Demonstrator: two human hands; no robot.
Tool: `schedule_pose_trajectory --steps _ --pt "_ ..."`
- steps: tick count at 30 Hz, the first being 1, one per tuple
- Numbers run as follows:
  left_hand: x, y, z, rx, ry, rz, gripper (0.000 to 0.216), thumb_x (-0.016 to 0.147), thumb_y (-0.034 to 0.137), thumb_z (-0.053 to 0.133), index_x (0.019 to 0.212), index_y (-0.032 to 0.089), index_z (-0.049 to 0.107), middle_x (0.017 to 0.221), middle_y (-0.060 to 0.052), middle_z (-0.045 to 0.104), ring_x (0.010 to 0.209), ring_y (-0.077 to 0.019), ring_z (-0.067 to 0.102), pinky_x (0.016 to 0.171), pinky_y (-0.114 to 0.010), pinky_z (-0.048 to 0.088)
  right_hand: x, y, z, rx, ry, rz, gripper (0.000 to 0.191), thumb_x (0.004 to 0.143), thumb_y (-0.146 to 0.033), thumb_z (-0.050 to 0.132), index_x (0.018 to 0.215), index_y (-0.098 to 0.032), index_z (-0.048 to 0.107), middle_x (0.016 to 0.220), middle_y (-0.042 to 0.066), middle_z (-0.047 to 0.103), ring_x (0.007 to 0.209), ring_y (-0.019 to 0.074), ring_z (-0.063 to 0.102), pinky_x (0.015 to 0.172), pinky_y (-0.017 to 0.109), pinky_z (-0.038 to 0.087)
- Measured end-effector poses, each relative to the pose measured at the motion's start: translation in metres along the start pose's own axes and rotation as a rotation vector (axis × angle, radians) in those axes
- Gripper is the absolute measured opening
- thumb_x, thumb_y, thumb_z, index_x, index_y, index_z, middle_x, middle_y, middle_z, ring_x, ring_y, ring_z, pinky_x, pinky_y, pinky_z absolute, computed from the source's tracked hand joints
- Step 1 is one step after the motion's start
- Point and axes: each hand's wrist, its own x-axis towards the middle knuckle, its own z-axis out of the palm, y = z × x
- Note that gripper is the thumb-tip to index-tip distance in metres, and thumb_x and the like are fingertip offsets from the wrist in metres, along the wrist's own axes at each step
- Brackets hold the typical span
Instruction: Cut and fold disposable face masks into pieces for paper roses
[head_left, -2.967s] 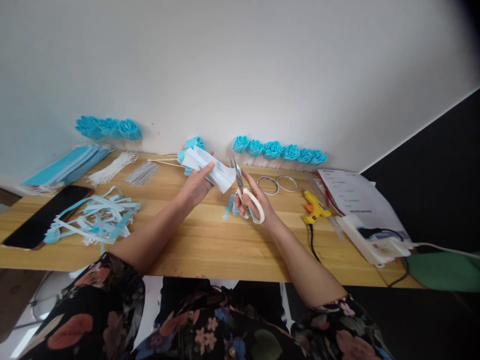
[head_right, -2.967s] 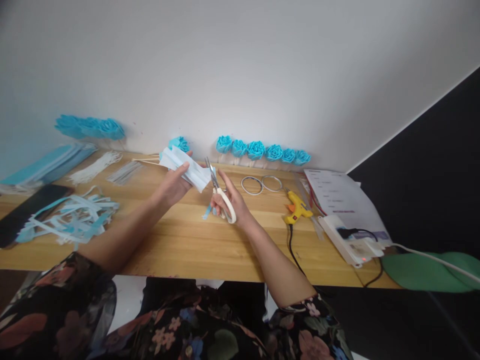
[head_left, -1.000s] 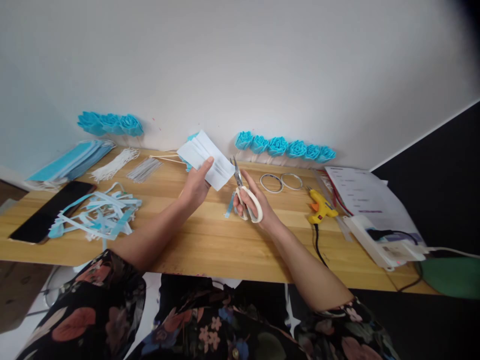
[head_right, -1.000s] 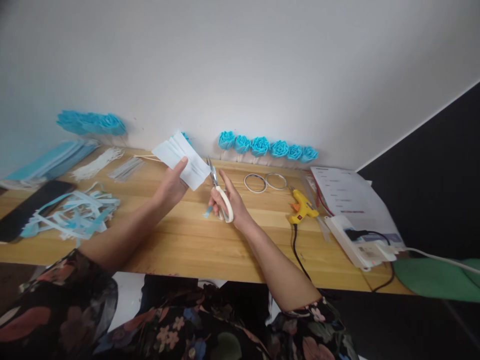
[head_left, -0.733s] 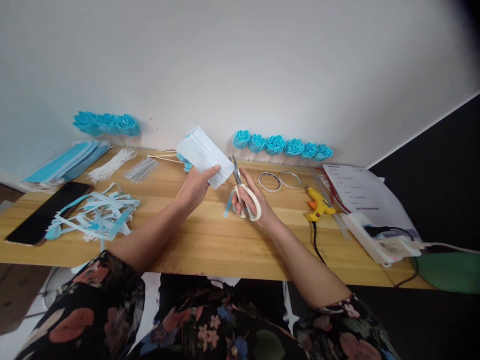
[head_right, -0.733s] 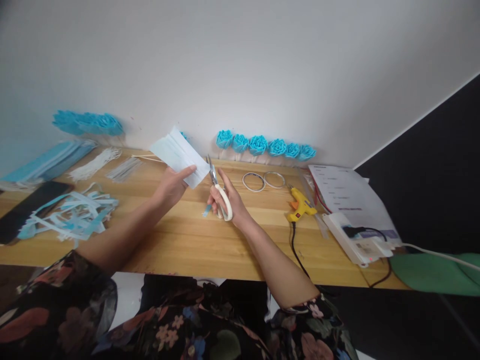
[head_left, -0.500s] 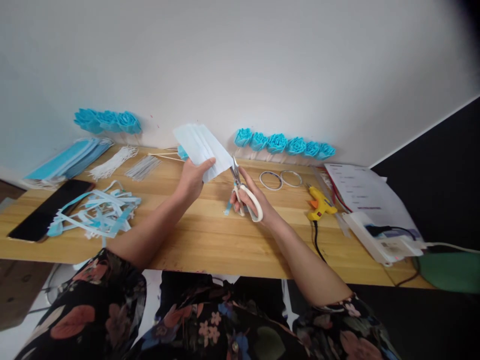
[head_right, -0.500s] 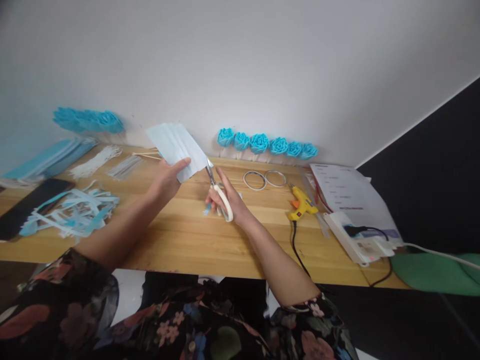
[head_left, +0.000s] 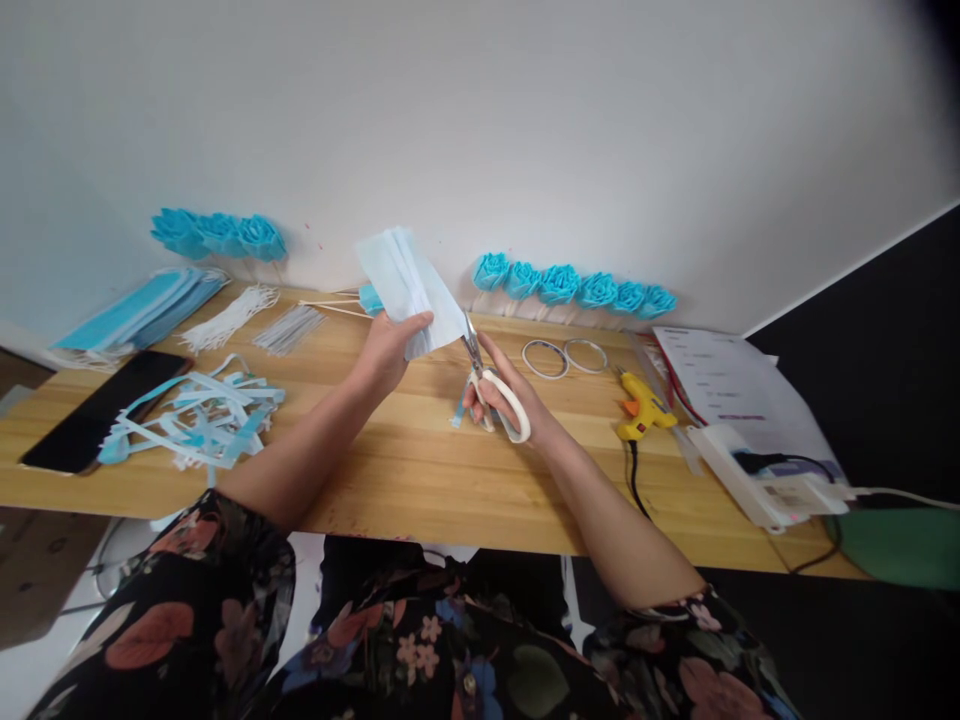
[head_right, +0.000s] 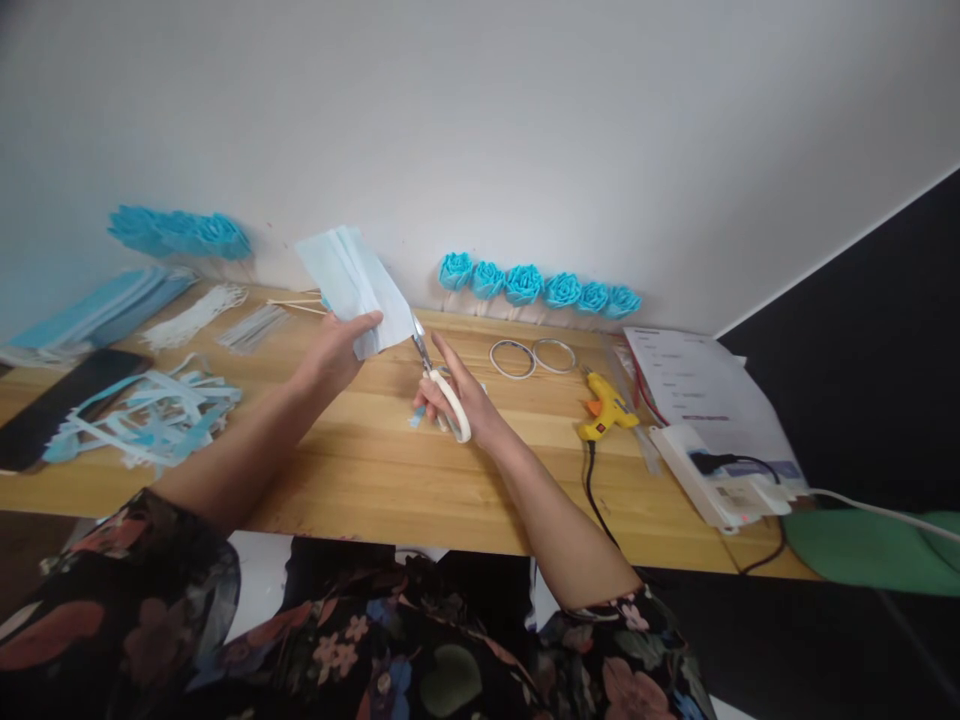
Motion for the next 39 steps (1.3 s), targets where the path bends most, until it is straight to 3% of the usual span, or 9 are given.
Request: schedule_pose_trajectory --steps 7,18,33,39 --pt "0.003 0.001 -0.002 0.009 0.042 0.047 0.057 0.060 0.035 0.088 0.109 0.014 0.068 0.106 -0.011 0.076 0.117 -0.0345 0.065 0.105 -0.047 0.051 0.000 0.004 -0.002 -0.001 -0.015 0.017 0.106 0.084 -0.064 0.067 0.163 -0.026 0.007 0.083 0.003 0.070 0.059 0.0124 0.061 0.050 0.024 0.047" --pt "-0.004 0.000 0.001 0.083 -0.055 0.006 0.059 0.057 0.042 0.092 0.103 0.014 0.070 0.110 -0.013 0.075 0.116 -0.0370 0.066 0.103 -0.048 0.052 0.000 0.000 0.000 -0.003 -0.011 0.030 0.104 0.085 -0.064 0.066 0.162 -0.027 0.008 0.085 0.003 0.070 0.063 0.0141 0.063 0.051 0.025 0.048" --pt "-0.003 -0.001 0.003 0.036 -0.035 0.002 0.052 0.062 0.042 0.086 0.103 0.014 0.070 0.114 -0.015 0.073 0.120 -0.0386 0.063 0.105 -0.049 0.052 -0.001 -0.005 0.005 0.038 0.051 0.027 0.109 0.082 -0.063 0.069 0.163 -0.023 0.008 0.077 0.000 0.066 0.053 0.0107 0.056 0.046 0.025 0.043" --pt "-0.007 -0.003 0.004 0.049 -0.100 -0.021 0.050 0.064 0.041 0.086 0.104 0.014 0.070 0.106 -0.013 0.074 0.109 -0.0355 0.068 0.096 -0.048 0.056 -0.001 -0.005 0.005 0.031 0.043 0.034 0.109 0.082 -0.064 0.069 0.163 -0.024 0.009 0.077 -0.001 0.066 0.052 0.0100 0.056 0.047 0.024 0.044"
